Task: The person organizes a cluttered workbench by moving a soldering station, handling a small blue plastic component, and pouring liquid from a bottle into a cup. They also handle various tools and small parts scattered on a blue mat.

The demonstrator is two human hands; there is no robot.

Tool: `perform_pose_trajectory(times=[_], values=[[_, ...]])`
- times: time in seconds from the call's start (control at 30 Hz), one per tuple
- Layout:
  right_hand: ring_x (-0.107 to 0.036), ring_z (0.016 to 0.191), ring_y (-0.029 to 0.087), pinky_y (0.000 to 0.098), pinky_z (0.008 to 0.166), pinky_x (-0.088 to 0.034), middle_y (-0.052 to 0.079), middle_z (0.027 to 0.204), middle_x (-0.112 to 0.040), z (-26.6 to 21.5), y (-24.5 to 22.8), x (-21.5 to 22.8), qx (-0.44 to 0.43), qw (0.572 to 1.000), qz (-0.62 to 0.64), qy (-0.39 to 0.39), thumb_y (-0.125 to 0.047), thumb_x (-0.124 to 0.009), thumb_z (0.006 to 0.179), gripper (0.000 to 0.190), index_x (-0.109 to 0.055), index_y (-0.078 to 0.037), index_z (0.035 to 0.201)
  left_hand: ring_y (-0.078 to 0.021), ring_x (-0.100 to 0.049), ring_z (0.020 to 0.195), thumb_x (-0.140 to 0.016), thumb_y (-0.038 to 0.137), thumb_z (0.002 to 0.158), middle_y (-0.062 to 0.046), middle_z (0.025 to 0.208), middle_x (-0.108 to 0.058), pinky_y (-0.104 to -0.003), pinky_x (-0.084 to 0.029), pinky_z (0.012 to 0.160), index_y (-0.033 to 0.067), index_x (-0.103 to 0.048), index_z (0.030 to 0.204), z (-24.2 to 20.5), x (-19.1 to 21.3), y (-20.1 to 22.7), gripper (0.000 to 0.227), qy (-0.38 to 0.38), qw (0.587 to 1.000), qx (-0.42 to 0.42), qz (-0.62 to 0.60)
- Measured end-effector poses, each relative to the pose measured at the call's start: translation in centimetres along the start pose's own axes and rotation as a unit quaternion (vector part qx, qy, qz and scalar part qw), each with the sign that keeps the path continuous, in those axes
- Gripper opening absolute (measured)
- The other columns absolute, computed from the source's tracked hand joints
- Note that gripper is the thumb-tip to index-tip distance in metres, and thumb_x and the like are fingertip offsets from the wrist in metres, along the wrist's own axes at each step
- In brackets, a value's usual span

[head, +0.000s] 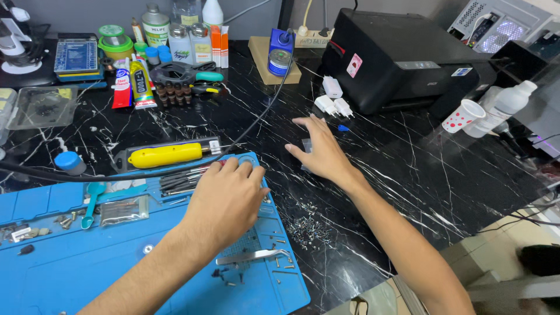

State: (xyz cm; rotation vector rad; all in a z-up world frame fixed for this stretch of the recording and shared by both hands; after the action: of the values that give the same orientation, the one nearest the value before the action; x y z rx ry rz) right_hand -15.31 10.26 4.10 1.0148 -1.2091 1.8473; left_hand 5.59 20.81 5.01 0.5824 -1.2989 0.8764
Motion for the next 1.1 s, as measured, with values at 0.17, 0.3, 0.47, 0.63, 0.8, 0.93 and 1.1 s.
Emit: perform_pose_trajectory(times=[0.17,0.3,0.47,0.63,0.8,0.93,1.1], values=[[-0.058,0.155,0.045,0.0637,0.135,-0.034,0.017,0.144,-0.076,-0.7,3.7,1.7,0.007,1.000,-0.011,0.028,-0.027,-0.085,0.102,0.052,-0.073,-0.011,0.150,-0.0428,-0.077,0.116,-0.072,0.026,0.107,-0.018,0.118,-0.078,-0.056,-0.062,0.099,0.0056,-0.070,0.147,4.1,0.9,0.6,0.045,0.052,0.970,0.007,-0.239],[-0.068,0.145,0.040,0.0560,0.126,-0.048,0.014,0.136,-0.080,-0.9,5.0,3.4,-0.012,0.998,-0.006,0.056,-0.027,-0.080,0.107,0.042,-0.075,-0.012,0.146,-0.0508,-0.075,0.113,-0.070,0.010,0.110,-0.023,0.111,-0.077,-0.062,-0.060,0.098,-0.0009,-0.070,0.137,10.2,3.1,-3.0,0.030,0.198,0.900,0.106,-0.373],[-0.081,0.120,0.039,0.0549,0.103,-0.064,0.015,0.123,-0.085,0.3,6.9,3.5,-0.042,0.996,-0.046,0.057,-0.032,-0.072,0.115,0.033,-0.077,-0.011,0.139,-0.0439,-0.076,0.127,-0.055,0.006,0.110,-0.017,0.122,-0.082,-0.061,-0.059,0.109,0.0086,-0.069,0.143,21.5,-2.1,-11.2,0.036,0.159,0.869,0.222,-0.412],[-0.081,0.097,0.040,0.0569,0.078,-0.060,0.009,0.116,-0.086,0.5,11.0,3.9,-0.078,0.995,-0.049,0.049,-0.033,-0.064,0.120,0.029,-0.079,-0.007,0.120,-0.0463,-0.068,0.135,-0.052,0.031,0.107,-0.021,0.146,-0.075,-0.051,-0.052,0.113,0.0149,-0.063,0.154,27.0,-5.0,-12.5,0.051,0.107,0.863,0.281,-0.406],[-0.077,0.093,0.057,0.0667,0.076,-0.058,0.026,0.108,-0.084,0.6,15.0,5.2,-0.135,0.982,-0.117,0.056,-0.015,-0.063,0.117,0.023,-0.078,-0.010,0.134,-0.0308,-0.059,0.156,-0.078,0.047,0.096,-0.017,0.172,-0.059,-0.040,-0.050,0.127,0.0111,-0.028,0.182,29.9,-9.8,-12.1,0.105,0.018,0.773,0.347,-0.531],[-0.074,0.097,0.062,0.0699,0.081,-0.058,0.028,0.106,-0.082,0.4,17.7,5.3,-0.177,0.973,-0.135,0.063,-0.020,-0.066,0.118,0.018,-0.076,-0.010,0.129,-0.0219,-0.072,0.096,-0.065,0.048,0.100,-0.007,0.107,-0.076,-0.041,-0.060,0.083,0.0126,-0.057,0.145,31.1,-11.3,-12.2,0.058,0.035,0.761,0.364,-0.535],[-0.076,0.101,0.057,0.0673,0.084,-0.058,0.024,0.113,-0.081,0.6,19.0,5.4,-0.206,0.967,-0.130,0.077,-0.023,-0.070,0.115,0.025,-0.072,-0.012,0.137,-0.0158,-0.059,0.069,-0.054,0.019,0.098,-0.011,0.099,-0.066,-0.036,-0.046,0.053,-0.0008,-0.028,0.174,31.2,-11.0,-13.0,0.083,0.057,0.690,0.391,-0.607]])
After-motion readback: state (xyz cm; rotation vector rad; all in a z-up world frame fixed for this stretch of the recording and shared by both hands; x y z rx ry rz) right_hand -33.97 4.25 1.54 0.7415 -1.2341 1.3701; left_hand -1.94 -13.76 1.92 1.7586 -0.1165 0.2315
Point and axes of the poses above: each hand's wrist, its own z-axis towards the middle knuckle, its own x-axis out of the back of the hand, y = z × x, the point moved 7 cm from there along z, towards the middle knuckle
